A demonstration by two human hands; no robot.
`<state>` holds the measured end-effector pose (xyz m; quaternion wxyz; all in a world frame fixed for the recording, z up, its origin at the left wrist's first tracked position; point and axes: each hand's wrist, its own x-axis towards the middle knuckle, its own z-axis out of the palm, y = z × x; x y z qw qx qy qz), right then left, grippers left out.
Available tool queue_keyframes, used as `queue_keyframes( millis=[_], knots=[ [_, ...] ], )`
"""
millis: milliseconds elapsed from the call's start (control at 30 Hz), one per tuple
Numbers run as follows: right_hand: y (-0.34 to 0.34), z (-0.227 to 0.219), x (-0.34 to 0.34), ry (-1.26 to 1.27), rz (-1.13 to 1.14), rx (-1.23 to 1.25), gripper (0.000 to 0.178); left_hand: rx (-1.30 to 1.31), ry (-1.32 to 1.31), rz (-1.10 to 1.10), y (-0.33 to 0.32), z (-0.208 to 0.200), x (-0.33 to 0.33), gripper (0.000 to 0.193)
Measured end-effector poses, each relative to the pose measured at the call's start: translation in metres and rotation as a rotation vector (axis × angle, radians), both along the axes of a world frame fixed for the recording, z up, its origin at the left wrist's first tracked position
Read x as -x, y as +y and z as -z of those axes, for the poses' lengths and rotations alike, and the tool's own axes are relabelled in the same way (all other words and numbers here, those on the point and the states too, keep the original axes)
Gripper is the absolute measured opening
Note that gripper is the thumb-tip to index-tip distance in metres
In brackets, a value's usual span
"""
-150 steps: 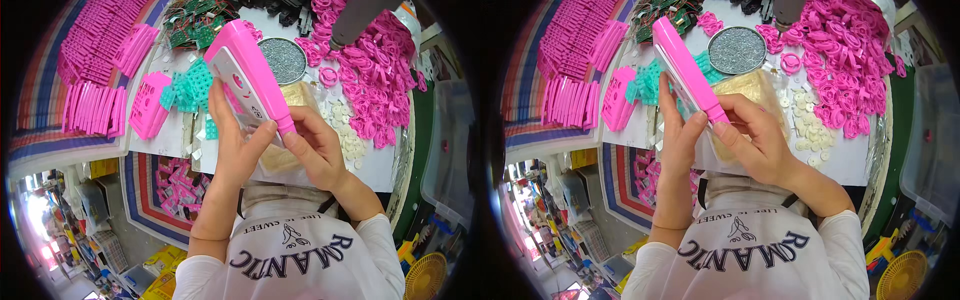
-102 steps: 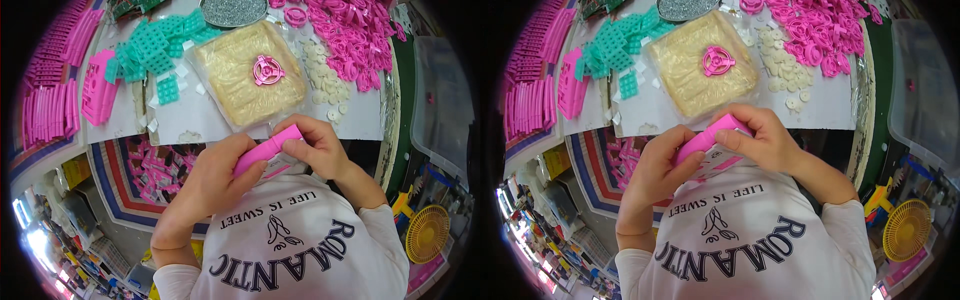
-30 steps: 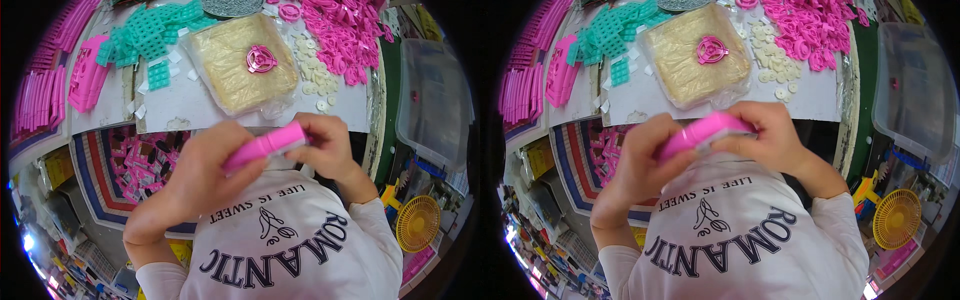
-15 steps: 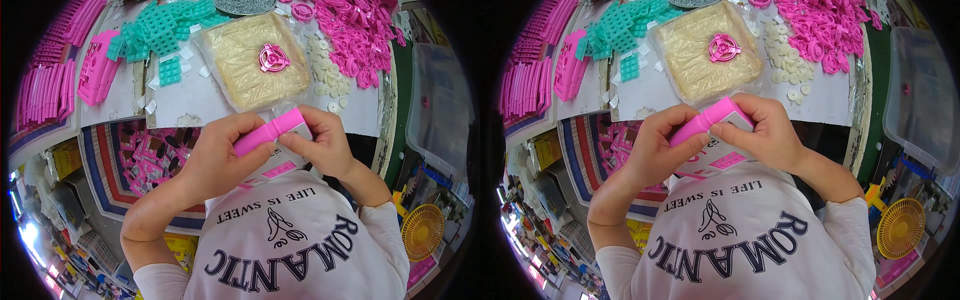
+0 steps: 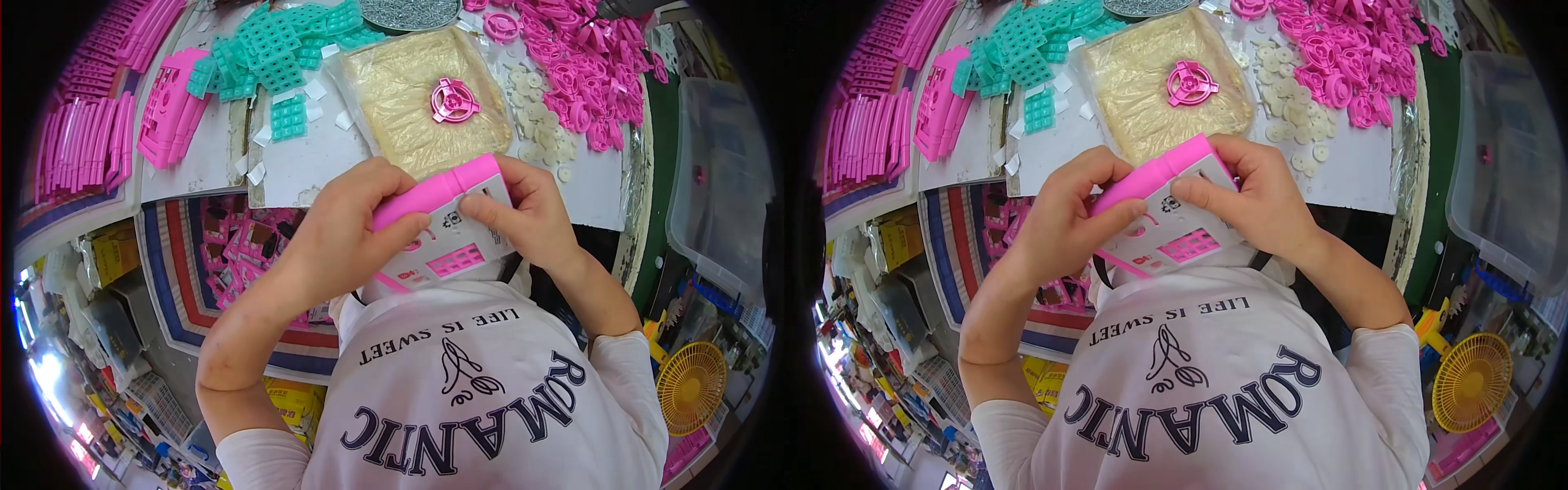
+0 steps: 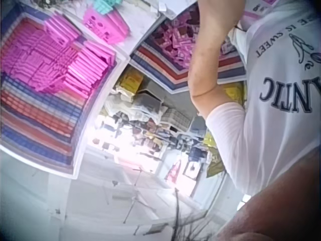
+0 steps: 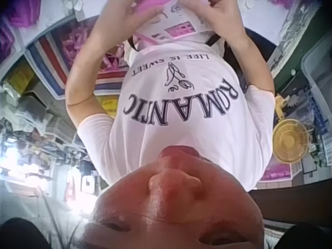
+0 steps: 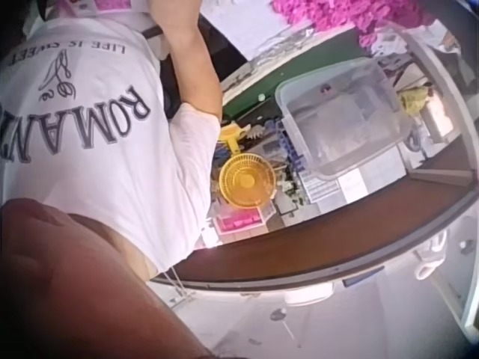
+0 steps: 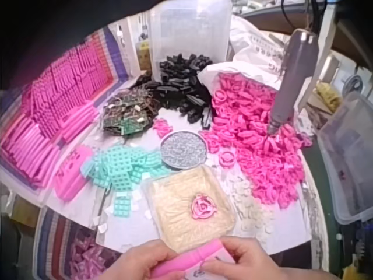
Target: Assembling and packaging small pink and green toy components using a heat gun and cardboard.
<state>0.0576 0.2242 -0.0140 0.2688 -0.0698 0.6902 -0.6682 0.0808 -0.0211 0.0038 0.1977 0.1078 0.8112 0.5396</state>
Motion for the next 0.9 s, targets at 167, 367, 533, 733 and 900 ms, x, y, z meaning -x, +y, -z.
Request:
queue_keyframes(
  millis=[167, 367, 533, 733, 900],
  knots=[
    [-0.005, 0.006, 0.005, 0.106, 0.065, -0.037, 0.029, 0.193, 0.39, -0.02, 0.011, 0.006, 0.0, 0.028],
    [-0.007, -0.004, 0.019, 0.015, 0.368, 0.166, 0.026, 0.169, 0.689, -0.269, -0.025, -0.02, 0.045, 0.051],
    [-0.009, -0.001, 0.029, -0.23, 0.522, 0.61, 0.037, -0.612, -0.13, -0.752, -0.021, 0.017, -0.002, 0.05],
    [0.006, 0.01, 0.045, -0.179, 0.17, 0.501, 0.044, -0.76, -0.357, -0.583, 0.014, 0.031, -0.015, 0.027],
    [0.022, -0.012, 0.072, 0.064, -0.02, 0.11, 0.042, -0.549, -0.406, -0.364, -0.003, 0.019, 0.004, 0.026]
  ],
)
